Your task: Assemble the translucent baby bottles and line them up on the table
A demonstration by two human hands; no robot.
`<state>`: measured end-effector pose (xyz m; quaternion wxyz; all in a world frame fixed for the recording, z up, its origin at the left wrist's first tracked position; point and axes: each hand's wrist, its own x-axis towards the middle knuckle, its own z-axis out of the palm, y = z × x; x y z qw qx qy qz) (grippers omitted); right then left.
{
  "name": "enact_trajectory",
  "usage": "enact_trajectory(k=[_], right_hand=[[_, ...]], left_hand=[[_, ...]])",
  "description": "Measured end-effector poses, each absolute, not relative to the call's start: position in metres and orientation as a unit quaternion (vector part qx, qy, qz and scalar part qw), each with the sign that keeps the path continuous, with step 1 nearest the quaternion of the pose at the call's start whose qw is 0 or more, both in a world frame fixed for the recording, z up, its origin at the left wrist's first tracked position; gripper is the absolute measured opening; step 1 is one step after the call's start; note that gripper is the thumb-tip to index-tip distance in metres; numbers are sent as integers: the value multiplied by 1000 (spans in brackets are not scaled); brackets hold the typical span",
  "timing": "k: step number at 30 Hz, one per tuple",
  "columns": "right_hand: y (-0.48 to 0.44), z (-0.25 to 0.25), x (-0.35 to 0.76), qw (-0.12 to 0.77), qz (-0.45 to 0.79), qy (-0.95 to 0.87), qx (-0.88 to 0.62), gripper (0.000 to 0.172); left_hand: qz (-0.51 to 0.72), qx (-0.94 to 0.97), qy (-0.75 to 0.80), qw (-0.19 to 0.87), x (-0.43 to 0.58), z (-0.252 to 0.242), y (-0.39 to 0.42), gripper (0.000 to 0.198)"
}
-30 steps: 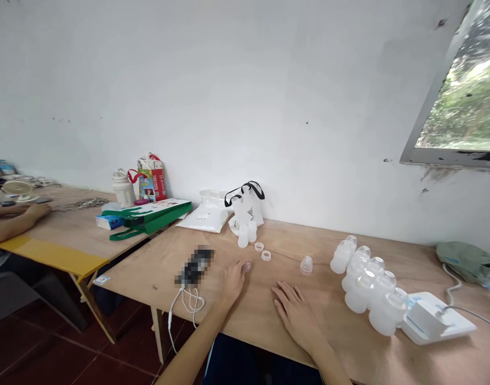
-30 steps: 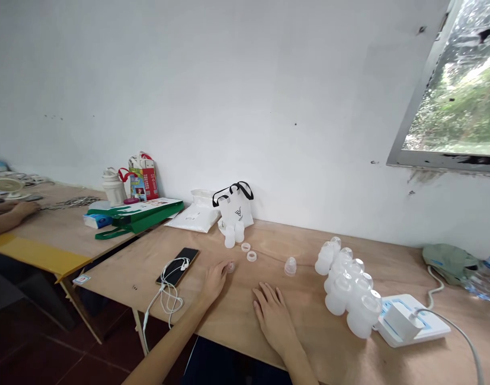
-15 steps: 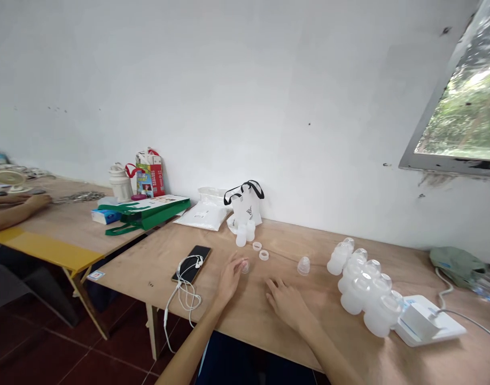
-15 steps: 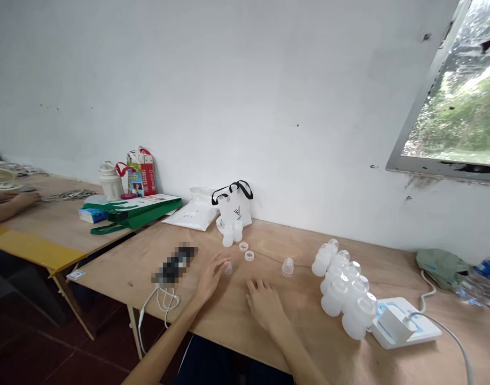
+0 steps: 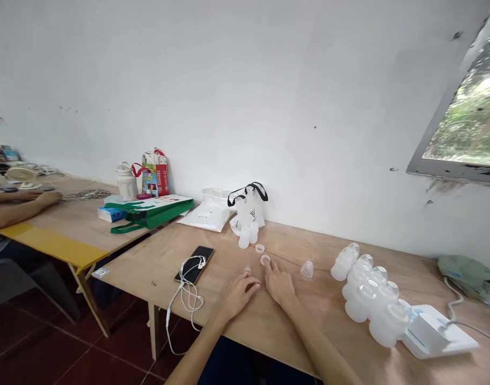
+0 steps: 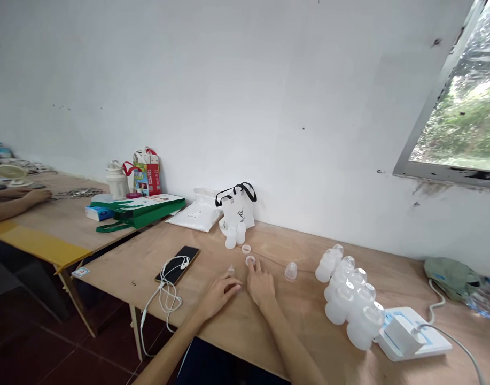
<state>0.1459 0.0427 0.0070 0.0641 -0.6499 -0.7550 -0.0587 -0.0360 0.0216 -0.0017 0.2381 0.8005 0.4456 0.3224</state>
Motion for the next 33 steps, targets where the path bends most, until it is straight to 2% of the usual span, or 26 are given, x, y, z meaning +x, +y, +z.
enact_trajectory(k=[6,12,21,27,33], right_hand=[[-5,1,153,80,-66,-780,-618,39],[-42,-17,165,100,-72,-775,-620,42],[-48,-25,173,220,-50,-785,-578,38],[-50,-20,172,230,-50,-792,-563,33],[-47,-28,172,238,-46,-784,-571,38]], left_hand=[[314,799,460,228,-37,-7,25,15],[308,803,455,231,-37,-11,27,17],[304,809,442,239,-37,-5,23,21],[330,798,421,279,-32,-4,23,24],[317,802,423,278,-31,-5,23,29]])
